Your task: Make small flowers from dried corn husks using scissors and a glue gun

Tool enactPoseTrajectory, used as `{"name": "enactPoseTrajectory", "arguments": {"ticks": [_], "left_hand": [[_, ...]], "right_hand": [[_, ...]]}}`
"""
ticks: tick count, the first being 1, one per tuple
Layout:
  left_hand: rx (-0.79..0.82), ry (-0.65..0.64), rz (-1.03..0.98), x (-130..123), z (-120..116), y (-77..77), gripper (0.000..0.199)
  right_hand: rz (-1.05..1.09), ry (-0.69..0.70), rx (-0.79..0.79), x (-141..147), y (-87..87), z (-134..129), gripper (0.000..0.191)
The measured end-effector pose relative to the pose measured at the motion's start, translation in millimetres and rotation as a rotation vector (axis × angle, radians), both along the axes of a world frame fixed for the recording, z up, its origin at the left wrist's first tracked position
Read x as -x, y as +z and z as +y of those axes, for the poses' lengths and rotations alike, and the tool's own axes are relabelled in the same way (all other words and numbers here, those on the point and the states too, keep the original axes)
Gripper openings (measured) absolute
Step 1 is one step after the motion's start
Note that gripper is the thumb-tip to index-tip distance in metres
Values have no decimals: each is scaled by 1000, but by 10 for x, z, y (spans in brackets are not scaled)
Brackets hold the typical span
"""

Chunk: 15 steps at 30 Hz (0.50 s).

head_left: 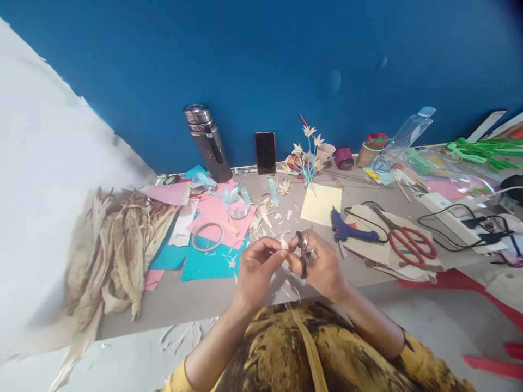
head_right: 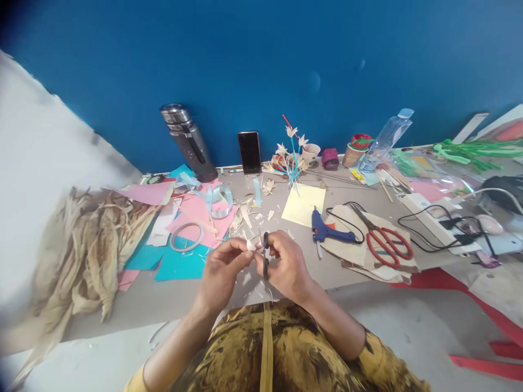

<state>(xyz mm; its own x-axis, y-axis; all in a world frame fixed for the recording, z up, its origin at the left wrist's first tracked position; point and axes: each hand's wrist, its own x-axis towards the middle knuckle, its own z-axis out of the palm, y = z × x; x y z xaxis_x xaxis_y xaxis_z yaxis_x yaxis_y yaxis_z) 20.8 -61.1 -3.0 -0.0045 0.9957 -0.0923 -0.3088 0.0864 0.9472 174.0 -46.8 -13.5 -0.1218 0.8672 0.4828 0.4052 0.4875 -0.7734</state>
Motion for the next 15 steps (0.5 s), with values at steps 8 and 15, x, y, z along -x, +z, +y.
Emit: {"name": "enactPoseTrajectory", "arguments": {"ticks": [8, 15], "left_hand": [[211, -107, -370, -13, 31, -23, 24], [235, -163, -187, 73, 88, 62, 24]], "right_hand": [[203, 124, 478, -47, 3, 14, 17], [152, 230, 606, -205, 50, 105, 20]]}}
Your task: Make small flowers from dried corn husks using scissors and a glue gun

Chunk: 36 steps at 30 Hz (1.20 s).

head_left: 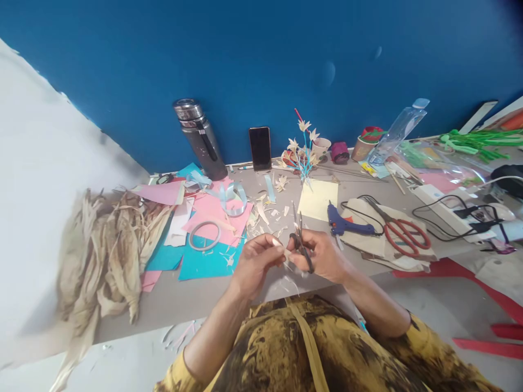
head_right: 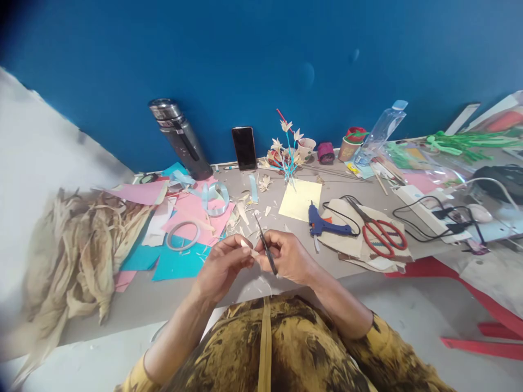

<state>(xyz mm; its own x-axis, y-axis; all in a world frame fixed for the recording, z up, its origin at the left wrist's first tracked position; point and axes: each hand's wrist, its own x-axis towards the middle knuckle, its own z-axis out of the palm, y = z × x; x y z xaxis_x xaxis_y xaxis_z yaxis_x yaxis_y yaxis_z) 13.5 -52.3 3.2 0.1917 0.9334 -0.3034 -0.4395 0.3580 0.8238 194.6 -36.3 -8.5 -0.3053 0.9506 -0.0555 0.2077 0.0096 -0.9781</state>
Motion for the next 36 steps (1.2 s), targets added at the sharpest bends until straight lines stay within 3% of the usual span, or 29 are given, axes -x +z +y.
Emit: {"name": "enactPoseTrajectory", "arguments": {"ticks": [5, 11, 15, 20, 31, 36], "left_hand": [[66, 96, -159, 6, 116, 18, 24], [187, 302, -416, -121, 258, 19, 27], [204, 275, -454, -292, 252, 57, 27], [188, 237, -402, -417, 181, 60, 27], [165, 213, -419, -405, 130, 8, 24], [158, 221, -419, -399, 116, 26, 23]], "right_hand": [[36, -225, -29, -77, 19, -76, 32], [62, -2, 107, -78, -85, -337, 40], [67, 60, 195, -22, -153, -384, 44], [141, 20, 146, -12, -176, -356, 48], [215, -28, 157, 47, -147, -339, 57], [210, -56, 170, 42, -240, -376, 55]]}}
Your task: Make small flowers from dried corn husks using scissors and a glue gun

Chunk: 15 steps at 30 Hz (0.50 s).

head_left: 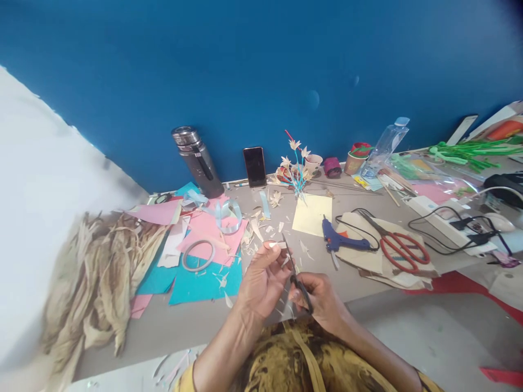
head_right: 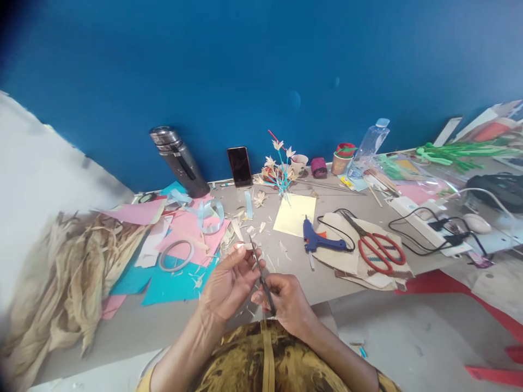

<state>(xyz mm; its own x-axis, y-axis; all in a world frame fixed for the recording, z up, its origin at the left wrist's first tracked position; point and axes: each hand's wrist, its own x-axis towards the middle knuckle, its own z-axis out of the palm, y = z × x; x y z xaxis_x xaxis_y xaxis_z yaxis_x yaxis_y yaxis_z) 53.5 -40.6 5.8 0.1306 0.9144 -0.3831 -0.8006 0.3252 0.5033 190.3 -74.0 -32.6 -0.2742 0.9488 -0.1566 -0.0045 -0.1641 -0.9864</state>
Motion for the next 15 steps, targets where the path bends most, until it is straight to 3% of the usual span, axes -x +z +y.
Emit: {"name": "enactPoseTrajectory", "arguments": {"ticks": [4, 9, 15], "left_hand": [[-78, 29, 173, 22, -21, 17, 21], [-143, -57, 353, 35, -84, 52, 20], [-156, -213, 369, 81, -126, 27, 20]], "right_hand": [[-9, -94, 7, -34, 8, 16, 44], [30, -307, -68, -98, 159, 135, 37], [0, -300, -189, -101, 204, 211, 21]]}}
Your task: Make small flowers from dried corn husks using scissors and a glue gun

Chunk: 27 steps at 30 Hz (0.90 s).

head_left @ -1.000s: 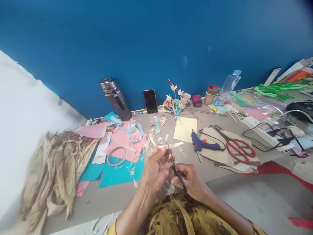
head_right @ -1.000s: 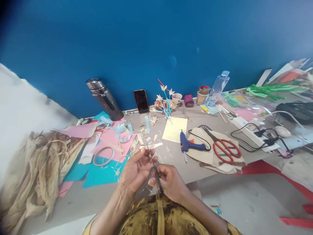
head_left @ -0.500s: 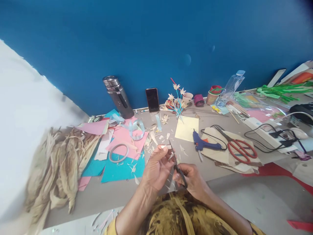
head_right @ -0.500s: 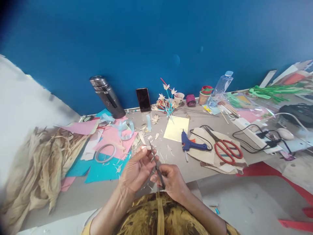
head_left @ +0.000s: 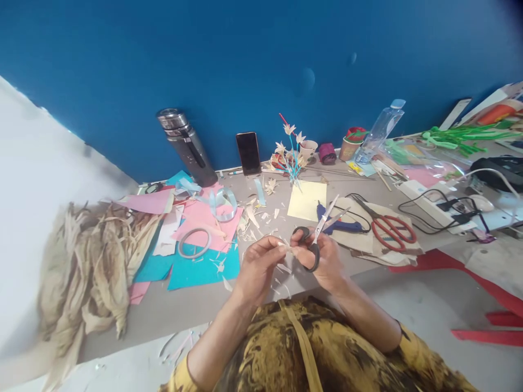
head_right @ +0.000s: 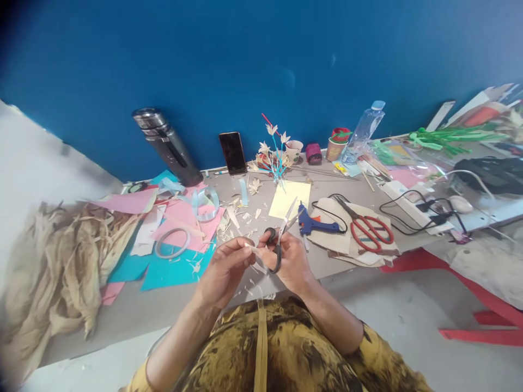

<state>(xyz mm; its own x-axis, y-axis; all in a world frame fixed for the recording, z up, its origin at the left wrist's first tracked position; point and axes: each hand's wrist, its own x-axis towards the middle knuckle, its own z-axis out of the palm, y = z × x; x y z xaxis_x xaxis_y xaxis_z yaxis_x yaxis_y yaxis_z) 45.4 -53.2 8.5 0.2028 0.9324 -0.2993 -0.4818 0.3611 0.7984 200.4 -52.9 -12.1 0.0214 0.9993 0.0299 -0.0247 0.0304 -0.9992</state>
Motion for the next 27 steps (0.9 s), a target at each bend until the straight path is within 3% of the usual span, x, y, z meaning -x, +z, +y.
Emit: {"name": "enactPoseTrajectory", "arguments": {"ticks": [3, 8, 15, 21, 27], "left_hand": [[18, -70, -61, 19, -30, -34, 22], [-7, -3, -65, -12, -95, -85, 22], [58, -51, -171, -4, -111, -82, 22], [9, -1, -142, 37, -104, -53, 21], [-2, -61, -94, 44, -102, -48, 24]], "right_hand": [[35, -3, -19, 43, -29, -5, 17], [103, -12, -32, 114, -95, -35, 16], [183, 108, -58, 131, -220, -72, 22], [151, 116, -86, 107, -171, -49, 20], [193, 178, -78, 73, -180, -2, 17]]}}
